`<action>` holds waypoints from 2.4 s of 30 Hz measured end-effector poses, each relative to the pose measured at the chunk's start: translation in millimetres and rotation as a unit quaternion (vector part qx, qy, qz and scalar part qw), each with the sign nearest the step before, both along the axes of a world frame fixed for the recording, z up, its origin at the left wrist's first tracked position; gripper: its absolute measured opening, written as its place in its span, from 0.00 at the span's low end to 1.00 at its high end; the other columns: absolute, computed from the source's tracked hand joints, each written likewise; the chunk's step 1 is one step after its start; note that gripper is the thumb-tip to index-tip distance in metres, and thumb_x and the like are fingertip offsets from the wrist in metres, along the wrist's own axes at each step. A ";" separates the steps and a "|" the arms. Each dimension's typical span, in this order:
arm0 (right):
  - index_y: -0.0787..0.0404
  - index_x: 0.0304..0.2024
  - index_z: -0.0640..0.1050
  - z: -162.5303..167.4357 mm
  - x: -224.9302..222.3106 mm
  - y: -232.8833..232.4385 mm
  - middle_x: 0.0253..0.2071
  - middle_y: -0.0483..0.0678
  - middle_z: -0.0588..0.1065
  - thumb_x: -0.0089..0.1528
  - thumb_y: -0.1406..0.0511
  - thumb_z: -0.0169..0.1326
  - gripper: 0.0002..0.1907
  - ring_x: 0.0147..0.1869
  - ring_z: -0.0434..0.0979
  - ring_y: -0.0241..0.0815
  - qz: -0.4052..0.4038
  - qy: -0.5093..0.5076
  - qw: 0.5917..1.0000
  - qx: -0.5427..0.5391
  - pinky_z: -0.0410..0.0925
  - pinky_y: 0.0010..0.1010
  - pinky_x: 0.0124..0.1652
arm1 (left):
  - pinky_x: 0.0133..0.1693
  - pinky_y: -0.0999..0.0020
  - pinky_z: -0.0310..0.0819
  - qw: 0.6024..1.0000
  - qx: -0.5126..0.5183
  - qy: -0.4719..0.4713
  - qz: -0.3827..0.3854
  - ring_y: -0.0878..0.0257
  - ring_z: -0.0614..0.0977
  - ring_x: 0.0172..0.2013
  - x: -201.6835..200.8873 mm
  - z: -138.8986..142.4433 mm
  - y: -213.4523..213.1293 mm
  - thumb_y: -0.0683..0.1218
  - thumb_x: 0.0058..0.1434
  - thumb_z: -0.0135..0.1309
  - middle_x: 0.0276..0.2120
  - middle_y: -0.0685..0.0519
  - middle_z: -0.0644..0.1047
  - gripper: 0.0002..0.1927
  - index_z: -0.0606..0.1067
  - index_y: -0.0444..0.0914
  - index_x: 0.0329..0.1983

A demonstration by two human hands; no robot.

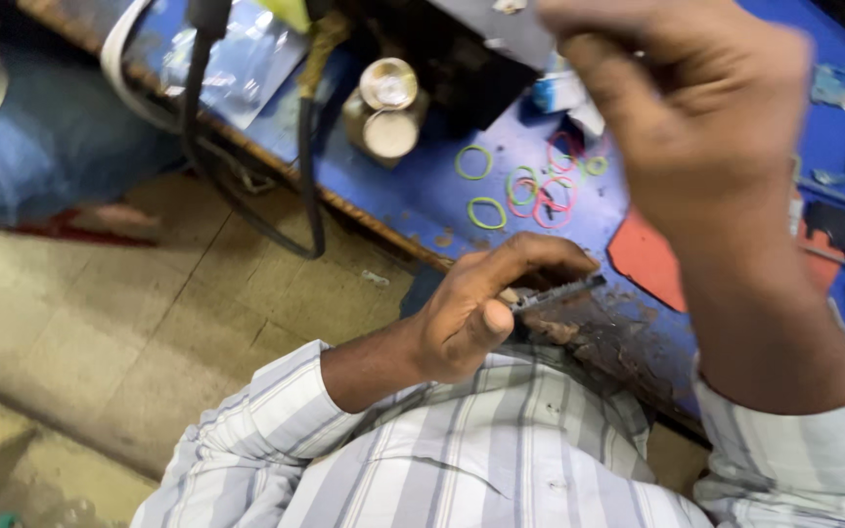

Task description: The person disassembles a smartphone, removes the battery, and uses a metal prying tool to separate the screen from the frame. They then handle small internal components and reassemble the device.

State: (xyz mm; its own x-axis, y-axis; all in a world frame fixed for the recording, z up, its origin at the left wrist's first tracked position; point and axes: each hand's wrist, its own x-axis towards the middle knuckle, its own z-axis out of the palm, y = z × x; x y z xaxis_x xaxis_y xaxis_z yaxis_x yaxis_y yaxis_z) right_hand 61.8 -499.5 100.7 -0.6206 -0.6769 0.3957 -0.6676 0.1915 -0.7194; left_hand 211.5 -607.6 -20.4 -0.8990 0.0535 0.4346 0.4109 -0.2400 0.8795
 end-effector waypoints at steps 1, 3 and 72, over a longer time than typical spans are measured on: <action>0.64 0.54 0.81 3.4 -5.3 12.1 0.47 0.48 0.80 0.73 0.71 0.58 0.08 0.45 0.78 0.33 -0.019 -0.072 0.997 -0.019 0.70 0.20 0.46 | 0.60 0.67 0.77 1.000 -0.010 0.006 0.002 0.61 0.82 0.56 -6.1 1.6 -0.8 0.77 0.73 0.25 0.53 0.46 0.77 0.47 0.68 0.33 0.66; 0.66 0.54 0.81 7.5 -17.6 39.8 0.44 0.49 0.80 0.73 0.70 0.58 0.08 0.40 0.77 0.31 -0.051 -0.187 0.979 -0.063 0.69 0.19 0.42 | 0.59 0.66 0.77 0.999 0.006 -0.008 -0.030 0.59 0.82 0.55 -15.3 6.6 -3.6 0.77 0.73 0.28 0.53 0.45 0.77 0.47 0.67 0.32 0.67; 0.67 0.53 0.80 -38.3 -81.8 501.5 0.40 0.49 0.80 0.68 0.72 0.56 0.11 0.42 0.79 0.30 -0.270 -0.279 0.919 -0.070 0.70 0.18 0.40 | 0.55 0.56 0.72 0.876 -0.410 0.188 0.172 0.49 0.75 0.50 -230.8 88.1 365.6 0.37 0.66 0.58 0.46 0.46 0.73 0.12 0.71 0.35 0.50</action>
State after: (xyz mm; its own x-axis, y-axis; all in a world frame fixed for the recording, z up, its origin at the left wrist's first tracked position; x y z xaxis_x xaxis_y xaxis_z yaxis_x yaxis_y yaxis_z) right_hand -20.0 2.1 62.4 -0.9839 -0.1768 -0.0259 -0.0224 0.2661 -0.9637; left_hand -19.3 -242.1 67.7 -0.7242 0.2409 0.6461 0.6331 0.6036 0.4846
